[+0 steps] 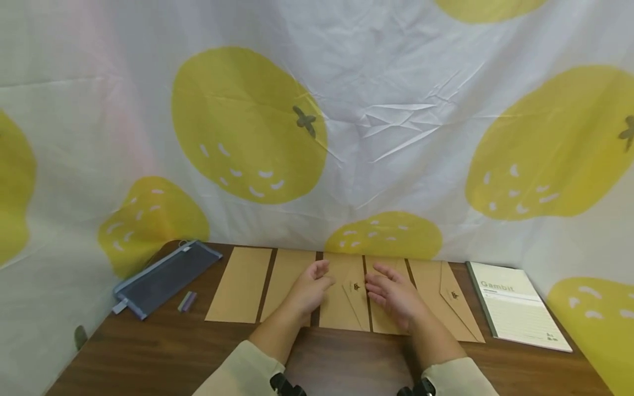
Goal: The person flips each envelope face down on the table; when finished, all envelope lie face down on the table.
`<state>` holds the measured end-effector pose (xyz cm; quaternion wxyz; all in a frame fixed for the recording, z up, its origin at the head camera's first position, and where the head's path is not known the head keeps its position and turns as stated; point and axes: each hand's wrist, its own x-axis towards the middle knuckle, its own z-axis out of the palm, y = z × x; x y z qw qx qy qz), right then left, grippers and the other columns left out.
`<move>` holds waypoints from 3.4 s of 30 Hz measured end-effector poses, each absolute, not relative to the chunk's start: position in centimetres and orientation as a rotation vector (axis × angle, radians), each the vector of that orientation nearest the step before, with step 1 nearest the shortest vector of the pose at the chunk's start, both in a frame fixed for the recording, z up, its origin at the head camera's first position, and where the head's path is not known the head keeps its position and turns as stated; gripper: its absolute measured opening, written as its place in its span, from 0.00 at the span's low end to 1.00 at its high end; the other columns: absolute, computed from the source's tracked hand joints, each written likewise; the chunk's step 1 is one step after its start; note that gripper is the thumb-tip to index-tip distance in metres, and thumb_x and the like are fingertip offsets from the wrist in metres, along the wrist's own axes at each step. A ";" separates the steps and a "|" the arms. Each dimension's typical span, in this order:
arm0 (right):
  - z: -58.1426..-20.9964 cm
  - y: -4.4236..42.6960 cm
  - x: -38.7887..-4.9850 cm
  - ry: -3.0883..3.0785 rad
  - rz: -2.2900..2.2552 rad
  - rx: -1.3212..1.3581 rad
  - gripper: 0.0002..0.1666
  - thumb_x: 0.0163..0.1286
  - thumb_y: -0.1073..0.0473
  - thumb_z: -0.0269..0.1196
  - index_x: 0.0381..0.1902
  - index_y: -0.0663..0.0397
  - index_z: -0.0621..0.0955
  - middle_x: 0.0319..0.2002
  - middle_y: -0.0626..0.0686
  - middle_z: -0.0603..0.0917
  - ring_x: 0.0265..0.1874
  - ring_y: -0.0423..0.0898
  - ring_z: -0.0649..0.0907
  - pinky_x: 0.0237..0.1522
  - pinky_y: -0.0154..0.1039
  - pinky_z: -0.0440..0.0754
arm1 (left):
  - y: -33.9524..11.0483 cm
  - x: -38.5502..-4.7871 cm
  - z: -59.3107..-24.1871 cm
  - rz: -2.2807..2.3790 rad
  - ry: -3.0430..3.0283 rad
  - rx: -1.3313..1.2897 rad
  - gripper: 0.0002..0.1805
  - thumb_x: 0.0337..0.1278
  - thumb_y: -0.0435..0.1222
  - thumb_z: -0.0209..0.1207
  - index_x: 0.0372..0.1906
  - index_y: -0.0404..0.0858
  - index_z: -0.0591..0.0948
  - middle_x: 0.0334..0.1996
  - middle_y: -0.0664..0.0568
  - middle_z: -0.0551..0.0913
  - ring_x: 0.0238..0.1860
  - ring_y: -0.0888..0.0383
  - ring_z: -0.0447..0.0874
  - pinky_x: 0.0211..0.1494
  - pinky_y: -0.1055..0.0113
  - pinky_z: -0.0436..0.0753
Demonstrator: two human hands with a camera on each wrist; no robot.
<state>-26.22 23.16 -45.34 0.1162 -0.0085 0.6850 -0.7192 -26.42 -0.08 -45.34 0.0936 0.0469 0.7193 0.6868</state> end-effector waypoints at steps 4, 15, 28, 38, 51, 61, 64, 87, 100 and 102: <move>-45.3 23.1 -26.1 1.993 -2.097 -0.032 0.40 0.86 0.61 0.49 0.86 0.66 0.48 0.83 0.75 0.57 0.83 0.69 0.61 0.83 0.59 0.63 | -0.2 -26.3 -45.5 2.022 2.116 0.156 0.34 0.76 0.39 0.58 0.81 0.36 0.65 0.82 0.35 0.64 0.83 0.32 0.60 0.81 0.34 0.68; -45.5 23.2 -26.2 1.960 -2.120 -0.055 0.39 0.86 0.62 0.50 0.85 0.68 0.49 0.82 0.76 0.56 0.83 0.70 0.60 0.83 0.58 0.63 | -0.5 -26.3 -46.0 1.961 2.093 0.193 0.36 0.75 0.40 0.60 0.82 0.37 0.64 0.83 0.33 0.62 0.82 0.31 0.61 0.80 0.36 0.71; -45.6 23.5 -26.8 1.958 -2.158 -0.031 0.38 0.83 0.66 0.53 0.84 0.69 0.55 0.81 0.70 0.60 0.73 0.55 0.74 0.71 0.36 0.80 | -0.4 -26.2 -46.0 1.880 2.146 0.211 0.34 0.75 0.42 0.60 0.80 0.40 0.68 0.82 0.35 0.65 0.81 0.32 0.64 0.80 0.34 0.69; -45.4 23.4 -26.6 2.010 -2.115 -0.118 0.39 0.79 0.68 0.57 0.83 0.68 0.58 0.83 0.67 0.61 0.64 0.42 0.79 0.62 0.29 0.83 | -0.1 -25.9 -45.9 1.842 2.196 0.253 0.32 0.72 0.42 0.63 0.77 0.40 0.72 0.80 0.35 0.69 0.81 0.33 0.65 0.80 0.34 0.69; -45.0 22.3 -25.9 1.987 -2.081 -0.158 0.40 0.80 0.64 0.60 0.85 0.55 0.61 0.84 0.61 0.60 0.78 0.54 0.67 0.63 0.28 0.80 | 0.8 -25.3 -45.3 1.818 2.170 0.371 0.35 0.65 0.47 0.71 0.74 0.46 0.77 0.79 0.41 0.72 0.80 0.38 0.68 0.74 0.37 0.77; -44.5 21.2 -25.5 1.916 -2.140 -0.199 0.39 0.82 0.62 0.59 0.85 0.51 0.62 0.79 0.63 0.65 0.63 0.43 0.80 0.58 0.30 0.85 | 1.3 -24.7 -44.7 1.856 2.109 0.419 0.36 0.68 0.48 0.69 0.77 0.46 0.73 0.78 0.39 0.71 0.76 0.37 0.73 0.68 0.36 0.82; -44.4 21.1 -25.4 1.909 -2.136 -0.200 0.39 0.82 0.61 0.60 0.85 0.50 0.62 0.79 0.62 0.64 0.62 0.45 0.79 0.57 0.29 0.85 | 1.3 -24.6 -44.6 1.883 2.081 0.416 0.37 0.69 0.47 0.69 0.78 0.46 0.72 0.80 0.40 0.69 0.77 0.36 0.71 0.68 0.35 0.82; -45.0 20.9 -25.3 1.947 -1.976 -0.267 0.41 0.82 0.58 0.60 0.86 0.51 0.58 0.84 0.67 0.59 0.71 0.48 0.77 0.74 0.50 0.77 | 1.5 -24.7 -43.5 2.168 1.911 0.365 0.36 0.64 0.27 0.57 0.79 0.36 0.70 0.80 0.42 0.71 0.80 0.41 0.71 0.74 0.52 0.80; -45.4 20.9 -25.3 1.892 -2.019 -0.110 0.43 0.84 0.58 0.56 0.87 0.57 0.51 0.84 0.68 0.58 0.85 0.64 0.58 0.85 0.60 0.60 | 0.4 -25.7 -43.9 2.186 2.094 0.247 0.40 0.55 0.20 0.57 0.77 0.37 0.73 0.74 0.38 0.77 0.74 0.40 0.77 0.68 0.55 0.83; -45.4 20.9 -25.3 1.891 -2.042 -0.086 0.43 0.83 0.59 0.56 0.87 0.58 0.51 0.84 0.68 0.57 0.86 0.64 0.57 0.85 0.61 0.59 | 0.2 -25.9 -44.1 2.177 2.127 0.208 0.41 0.53 0.19 0.55 0.77 0.37 0.73 0.76 0.40 0.76 0.73 0.41 0.78 0.59 0.61 0.85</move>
